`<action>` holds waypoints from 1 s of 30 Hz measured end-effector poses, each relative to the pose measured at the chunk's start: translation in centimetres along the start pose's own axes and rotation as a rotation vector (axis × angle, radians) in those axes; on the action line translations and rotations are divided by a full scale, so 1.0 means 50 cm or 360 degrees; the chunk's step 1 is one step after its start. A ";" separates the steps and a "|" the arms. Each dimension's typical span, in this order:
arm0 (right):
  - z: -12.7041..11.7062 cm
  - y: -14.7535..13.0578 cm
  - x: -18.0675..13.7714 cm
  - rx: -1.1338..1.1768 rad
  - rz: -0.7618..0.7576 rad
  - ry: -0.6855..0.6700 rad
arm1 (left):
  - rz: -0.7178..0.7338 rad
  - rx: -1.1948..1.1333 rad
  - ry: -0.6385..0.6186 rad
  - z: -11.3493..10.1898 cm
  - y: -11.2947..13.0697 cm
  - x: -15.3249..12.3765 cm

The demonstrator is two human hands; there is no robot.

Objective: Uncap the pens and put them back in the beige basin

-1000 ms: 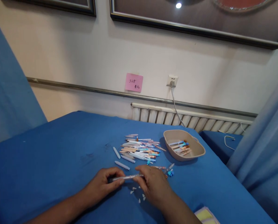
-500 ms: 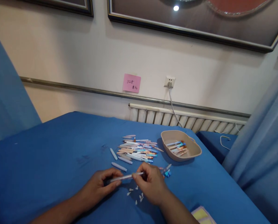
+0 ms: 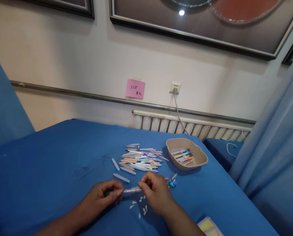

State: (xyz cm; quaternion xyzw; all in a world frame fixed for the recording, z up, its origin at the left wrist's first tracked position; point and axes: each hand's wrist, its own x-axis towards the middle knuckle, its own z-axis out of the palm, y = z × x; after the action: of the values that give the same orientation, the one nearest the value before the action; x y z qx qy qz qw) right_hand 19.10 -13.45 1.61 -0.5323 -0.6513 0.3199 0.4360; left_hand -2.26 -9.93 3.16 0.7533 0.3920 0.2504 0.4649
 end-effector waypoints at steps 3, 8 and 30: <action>0.003 0.008 0.007 0.0112 0.0062 0.0045 | -0.0029 -0.0041 -0.0036 0.003 -0.004 0.000; 0.011 0.026 0.018 0.0396 0.0184 0.0105 | 0.0006 0.0052 -0.0042 0.001 -0.006 -0.003; -0.253 0.071 0.020 -0.1771 0.0544 0.0098 | -0.0232 -0.0331 0.0036 0.000 -0.026 0.021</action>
State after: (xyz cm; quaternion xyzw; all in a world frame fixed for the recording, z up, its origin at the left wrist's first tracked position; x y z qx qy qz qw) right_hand 32.02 -12.29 3.99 -0.7879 -0.6133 -0.0202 0.0517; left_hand -2.13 -8.74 2.00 0.6676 0.4229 0.2636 0.5532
